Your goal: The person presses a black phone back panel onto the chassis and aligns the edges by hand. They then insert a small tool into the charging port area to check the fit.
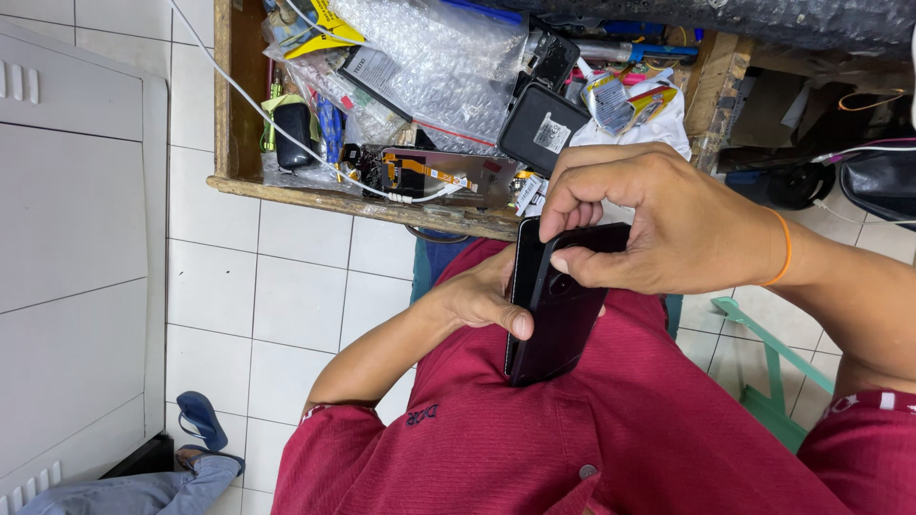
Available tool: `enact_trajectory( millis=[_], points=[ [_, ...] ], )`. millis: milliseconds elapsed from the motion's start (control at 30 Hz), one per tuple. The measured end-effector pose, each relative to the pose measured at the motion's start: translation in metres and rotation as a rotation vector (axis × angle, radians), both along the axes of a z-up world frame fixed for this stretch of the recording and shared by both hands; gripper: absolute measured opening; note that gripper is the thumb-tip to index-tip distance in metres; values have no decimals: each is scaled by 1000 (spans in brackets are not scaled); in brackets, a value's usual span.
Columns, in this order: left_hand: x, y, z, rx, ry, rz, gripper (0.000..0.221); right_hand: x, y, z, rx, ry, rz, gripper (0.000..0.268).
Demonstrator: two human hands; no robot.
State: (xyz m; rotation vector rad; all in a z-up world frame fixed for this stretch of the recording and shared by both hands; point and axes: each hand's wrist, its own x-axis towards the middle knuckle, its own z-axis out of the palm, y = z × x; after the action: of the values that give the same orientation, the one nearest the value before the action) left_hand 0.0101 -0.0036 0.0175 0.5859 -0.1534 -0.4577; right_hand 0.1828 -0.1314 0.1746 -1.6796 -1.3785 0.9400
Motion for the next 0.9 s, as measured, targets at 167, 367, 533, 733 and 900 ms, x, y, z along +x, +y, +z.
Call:
enact_trajectory(
  millis=[167, 367, 533, 733, 900],
  points=[
    [-4, -1, -7, 26, 4, 25, 119, -5, -2, -1, -27, -47, 1, 27],
    [-5, 2, -3, 33, 5, 112, 118, -11, -12, -2, 150, -163, -36, 45],
    [-1, 11, 14, 84, 88, 316, 101, -23, -24, -4, 332, -344, -26, 107],
    [6, 17, 27, 155, 103, 422, 76, -35, -29, -21, 470, -502, 34, 126],
    [11, 22, 31, 138, 94, 452, 66, -39, -29, -27, 535, -494, 30, 118]
  ],
)
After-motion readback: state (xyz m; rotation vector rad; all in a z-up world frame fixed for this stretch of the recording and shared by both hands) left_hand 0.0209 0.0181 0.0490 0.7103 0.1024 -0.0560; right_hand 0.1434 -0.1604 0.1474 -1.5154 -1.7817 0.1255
